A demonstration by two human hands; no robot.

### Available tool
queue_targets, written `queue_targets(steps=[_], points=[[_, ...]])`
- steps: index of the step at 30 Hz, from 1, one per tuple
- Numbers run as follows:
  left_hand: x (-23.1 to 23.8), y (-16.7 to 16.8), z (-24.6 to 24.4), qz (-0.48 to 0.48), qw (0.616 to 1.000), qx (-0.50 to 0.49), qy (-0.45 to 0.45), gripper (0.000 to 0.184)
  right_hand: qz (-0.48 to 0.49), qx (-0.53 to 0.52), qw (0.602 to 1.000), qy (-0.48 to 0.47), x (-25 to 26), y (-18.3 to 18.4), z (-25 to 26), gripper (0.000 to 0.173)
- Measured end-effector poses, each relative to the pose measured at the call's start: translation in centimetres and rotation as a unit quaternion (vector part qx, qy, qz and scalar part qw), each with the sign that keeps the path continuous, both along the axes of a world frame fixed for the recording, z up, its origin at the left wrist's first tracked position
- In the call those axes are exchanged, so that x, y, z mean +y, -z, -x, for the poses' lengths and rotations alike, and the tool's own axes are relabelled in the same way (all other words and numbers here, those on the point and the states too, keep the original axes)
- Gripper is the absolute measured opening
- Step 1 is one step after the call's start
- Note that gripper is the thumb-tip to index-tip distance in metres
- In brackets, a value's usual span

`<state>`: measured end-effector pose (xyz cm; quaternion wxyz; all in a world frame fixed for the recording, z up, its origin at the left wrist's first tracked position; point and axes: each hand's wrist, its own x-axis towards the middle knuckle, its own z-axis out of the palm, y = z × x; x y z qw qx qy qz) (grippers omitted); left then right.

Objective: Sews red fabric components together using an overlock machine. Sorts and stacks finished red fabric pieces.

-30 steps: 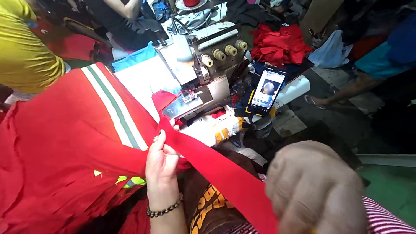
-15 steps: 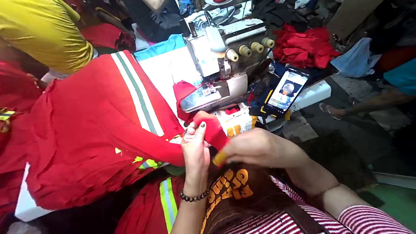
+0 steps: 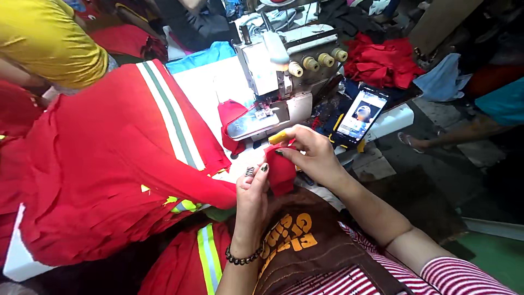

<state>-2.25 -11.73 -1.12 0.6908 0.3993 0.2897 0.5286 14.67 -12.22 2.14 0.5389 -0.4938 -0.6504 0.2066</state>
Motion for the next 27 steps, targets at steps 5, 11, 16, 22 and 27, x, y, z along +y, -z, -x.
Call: queue_targets(steps=[5,11,16,22,27], points=[[1.0,-0.4,0.0,-0.024,0.992,0.111,-0.052,0.011,-0.002,0.005,1.000,0.005,0.4,0.6,0.1,0.022],[8.7,-1.4,2.7,-0.304,0.883,0.358,0.027,0.011,0.146,0.225,0.955,-0.125,2.8,2.0,-0.2,0.046],[12.9,-2.2,1.8,-0.384,0.790,0.479,0.012,0.019,0.167,0.274,0.945,-0.065,4.8,3.9,0.1,0.039],[9.9,1.2,-1.5,-0.484,0.617,0.599,-0.161,0.020,0.164,0.301,0.939,-0.014,5.0,5.6,0.0,0.046],[6.5,2.1,-3.7,-0.470,0.550,0.661,-0.196,0.032,0.174,0.311,0.934,0.005,4.3,5.5,-0.8,0.050]])
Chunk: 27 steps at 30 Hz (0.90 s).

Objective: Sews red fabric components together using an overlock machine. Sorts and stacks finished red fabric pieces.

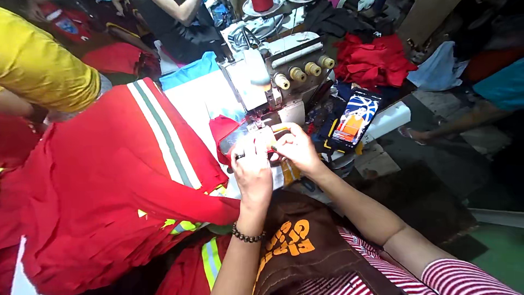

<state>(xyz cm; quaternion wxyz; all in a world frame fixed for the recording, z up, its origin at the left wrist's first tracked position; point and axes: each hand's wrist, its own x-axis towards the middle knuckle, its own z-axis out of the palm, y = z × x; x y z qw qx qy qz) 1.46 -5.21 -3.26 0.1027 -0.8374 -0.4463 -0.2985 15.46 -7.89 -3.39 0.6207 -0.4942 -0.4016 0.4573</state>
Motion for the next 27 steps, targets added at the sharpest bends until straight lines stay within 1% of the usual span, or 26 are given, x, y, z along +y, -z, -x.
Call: queue_targets(steps=[2,5,7,10,12,14,17,19,20,22,23,25,27], points=[[0.6,0.1,-0.3,0.002,1.000,-0.019,0.005,0.034,-0.006,-0.005,1.000,0.015,0.1,-0.1,-0.1,0.049],[1.3,-0.1,-0.4,0.022,1.000,-0.009,0.004,0.038,-0.023,-0.016,0.999,0.034,0.6,0.0,-0.4,0.049],[1.5,0.1,-0.2,0.011,0.999,-0.032,0.016,0.035,-0.030,-0.038,0.998,0.043,0.7,0.1,-0.4,0.047],[1.7,0.2,0.0,0.000,0.998,-0.056,0.011,0.024,-0.029,-0.079,0.995,0.058,0.8,0.2,-0.6,0.048],[2.0,-0.1,0.0,0.014,0.998,-0.062,0.002,0.024,-0.041,-0.097,0.993,0.062,1.0,0.2,-0.7,0.050],[2.7,-0.7,0.1,0.058,0.997,-0.058,-0.005,0.026,-0.050,-0.117,0.989,0.069,1.7,0.1,-0.7,0.048],[4.3,-2.2,0.5,0.181,0.982,-0.058,-0.014,0.029,-0.078,-0.136,0.982,0.107,3.8,0.4,-0.8,0.043],[5.3,-2.3,1.4,0.207,0.974,-0.088,-0.005,0.032,-0.068,-0.138,0.981,0.116,3.9,0.5,-1.0,0.040],[5.9,-2.3,1.8,0.214,0.973,-0.085,-0.009,0.035,-0.063,-0.146,0.980,0.120,3.8,0.7,-1.1,0.041],[7.1,-2.3,2.5,0.216,0.973,-0.071,-0.026,0.038,-0.039,-0.163,0.980,0.106,2.2,1.1,-1.2,0.043],[7.8,-2.5,2.7,0.217,0.974,-0.058,-0.041,0.036,-0.021,-0.175,0.980,0.097,1.4,1.4,-1.3,0.044],[9.2,-3.4,2.7,0.224,0.972,-0.012,-0.071,0.036,0.010,-0.203,0.976,0.077,0.3,2.1,-1.4,0.045],[10.0,-3.7,3.2,0.225,0.972,-0.003,-0.072,0.038,0.029,-0.217,0.974,0.064,-0.3,2.8,-1.4,0.042]])
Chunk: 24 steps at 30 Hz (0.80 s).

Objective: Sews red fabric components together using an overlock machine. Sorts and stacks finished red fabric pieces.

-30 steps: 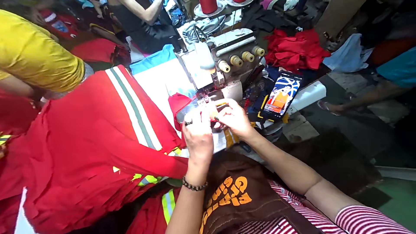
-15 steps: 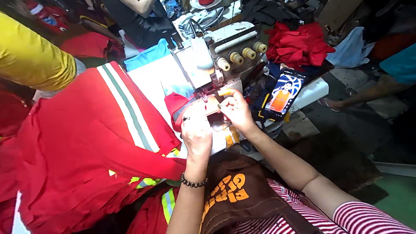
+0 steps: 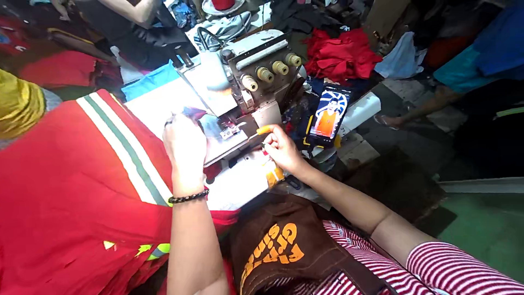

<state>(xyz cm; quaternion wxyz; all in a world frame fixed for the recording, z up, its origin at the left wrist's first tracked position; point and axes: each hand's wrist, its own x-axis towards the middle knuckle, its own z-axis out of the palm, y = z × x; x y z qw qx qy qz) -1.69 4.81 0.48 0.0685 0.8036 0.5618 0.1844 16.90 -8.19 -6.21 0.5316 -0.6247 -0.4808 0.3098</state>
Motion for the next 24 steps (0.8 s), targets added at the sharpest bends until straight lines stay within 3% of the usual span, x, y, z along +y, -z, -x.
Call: queue_targets(steps=[3,6,10,14,17,20,22,24], points=[[0.0,1.2,1.8,-0.058,0.997,-0.041,0.043,0.039,0.035,-0.007,0.999,-0.032,-0.9,0.3,0.0,0.042],[-3.0,2.0,3.7,-0.137,0.985,-0.097,0.035,0.036,0.049,-0.026,0.997,-0.061,-1.9,0.2,-0.3,0.038],[-6.2,2.0,11.5,-0.203,0.963,-0.133,-0.119,0.022,0.026,-0.088,0.986,-0.136,-2.6,1.2,0.4,0.026],[-4.3,-1.5,20.8,-0.115,0.935,-0.115,-0.315,0.039,0.021,-0.195,0.940,-0.278,-1.8,1.7,3.9,0.031],[-1.9,-1.7,24.4,-0.010,0.923,-0.098,-0.373,0.071,0.000,-0.233,0.903,-0.362,-0.5,1.8,7.9,0.034],[0.0,0.1,23.7,0.094,0.924,-0.091,-0.358,0.095,0.002,-0.239,0.894,-0.379,0.4,1.7,12.2,0.052],[1.1,1.3,21.9,0.099,0.923,-0.071,-0.364,0.092,-0.028,-0.287,0.890,-0.353,0.8,2.0,14.4,0.057],[1.9,2.0,20.7,0.094,0.919,-0.088,-0.372,0.090,-0.027,-0.308,0.884,-0.352,1.1,2.0,15.6,0.047]])
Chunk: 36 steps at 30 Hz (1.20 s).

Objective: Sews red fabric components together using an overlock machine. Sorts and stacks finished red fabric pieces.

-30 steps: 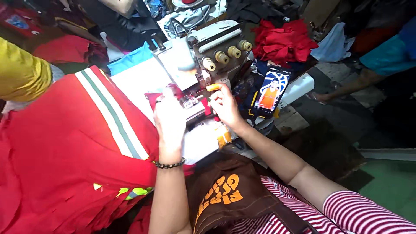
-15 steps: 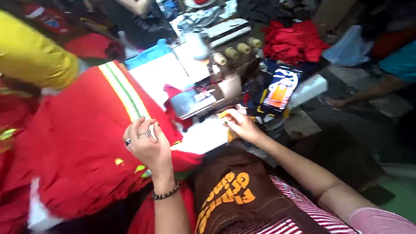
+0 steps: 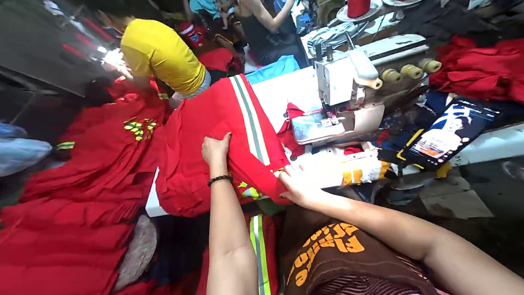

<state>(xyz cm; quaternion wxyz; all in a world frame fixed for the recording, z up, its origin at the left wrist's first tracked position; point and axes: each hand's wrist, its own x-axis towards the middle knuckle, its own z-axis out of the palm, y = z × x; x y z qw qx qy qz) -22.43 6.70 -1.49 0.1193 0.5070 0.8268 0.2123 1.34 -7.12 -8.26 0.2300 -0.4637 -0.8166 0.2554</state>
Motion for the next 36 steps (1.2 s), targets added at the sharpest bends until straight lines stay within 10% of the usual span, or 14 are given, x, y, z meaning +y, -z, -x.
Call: queue_targets(steps=[6,13,24,36], points=[[5.1,-1.6,-2.4,-0.191,0.953,-0.230,0.052,0.081,0.073,0.126,0.989,-0.022,0.5,-1.7,-0.9,0.029],[8.3,-3.1,-2.4,-0.158,0.981,-0.069,0.088,0.087,0.021,0.029,0.998,0.056,2.2,-1.6,-4.9,0.033],[-8.8,0.6,-6.1,-0.283,0.922,-0.100,0.244,0.026,-0.350,-0.078,0.918,-0.171,-2.1,2.2,-2.8,0.023],[-18.7,1.4,-6.9,-0.293,0.895,-0.290,0.171,0.019,-0.277,0.032,0.947,-0.157,-2.5,-0.5,-4.0,0.021]])
